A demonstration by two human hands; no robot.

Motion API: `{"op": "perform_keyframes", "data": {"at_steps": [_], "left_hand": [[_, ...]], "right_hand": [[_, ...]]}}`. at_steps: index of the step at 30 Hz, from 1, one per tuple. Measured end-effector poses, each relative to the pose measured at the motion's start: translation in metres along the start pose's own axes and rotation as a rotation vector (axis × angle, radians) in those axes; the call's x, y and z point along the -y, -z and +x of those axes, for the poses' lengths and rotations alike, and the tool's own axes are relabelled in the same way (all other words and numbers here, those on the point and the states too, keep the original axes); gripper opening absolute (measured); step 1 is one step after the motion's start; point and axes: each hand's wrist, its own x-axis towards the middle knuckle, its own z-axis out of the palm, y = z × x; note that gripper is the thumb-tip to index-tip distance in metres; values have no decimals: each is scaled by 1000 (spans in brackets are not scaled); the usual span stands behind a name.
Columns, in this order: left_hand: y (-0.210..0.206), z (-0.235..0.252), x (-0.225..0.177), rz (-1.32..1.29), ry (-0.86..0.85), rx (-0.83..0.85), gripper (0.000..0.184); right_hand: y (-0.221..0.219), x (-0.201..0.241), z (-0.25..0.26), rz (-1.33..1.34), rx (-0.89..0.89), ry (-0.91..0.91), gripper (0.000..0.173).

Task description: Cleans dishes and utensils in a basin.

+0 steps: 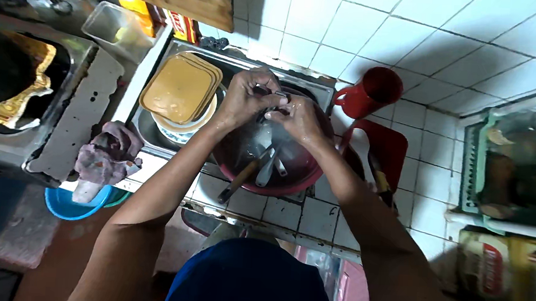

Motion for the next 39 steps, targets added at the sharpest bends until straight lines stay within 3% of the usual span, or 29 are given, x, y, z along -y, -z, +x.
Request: {"op": "perform_keyframes", "data": {"at_steps": [5,8,11,14,18,21,23,25,27,32,34,37,39], "left_hand": [[-1,-10,4,-128,45,139,25],[4,-21,11,-189,348,131,37],[7,-36,25,-8,661,298,27],[0,-52,38,112,787,474,25],[-21,-58,36,91,947,560,29],[-38,-57,33,202,930,620,34],[-50,-53,25,353,847,656,50],[-61,-53,17,475,751,686,67],[-69,-51,14,542,724,730,71],[-61,-42,21,649,851,767,34],[-56,-46,31,656,871,812,27],[-49,-66,48,437,811,820,24],[-50,-73,39,210,803,823,24]], "right_hand": [[-2,-4,-37,-116,-27,11,29],[32,-10,-83,-30,-218,61,21],[85,-23,-134,-75,-306,6,34],[121,-63,-167,-165,-367,-61,35],[134,-111,-193,-352,-408,-105,35],[125,-124,-197,-489,-226,-228,33],[121,-133,-199,-514,-65,-267,38],[118,-129,-199,-532,-21,-289,39],[120,-117,-200,-510,-45,-317,35],[117,-79,-184,-490,-171,-259,28],[103,-59,-172,-445,-176,-207,32],[66,-34,-149,-286,-79,-63,37],[32,-19,-130,-202,28,24,35]]}}
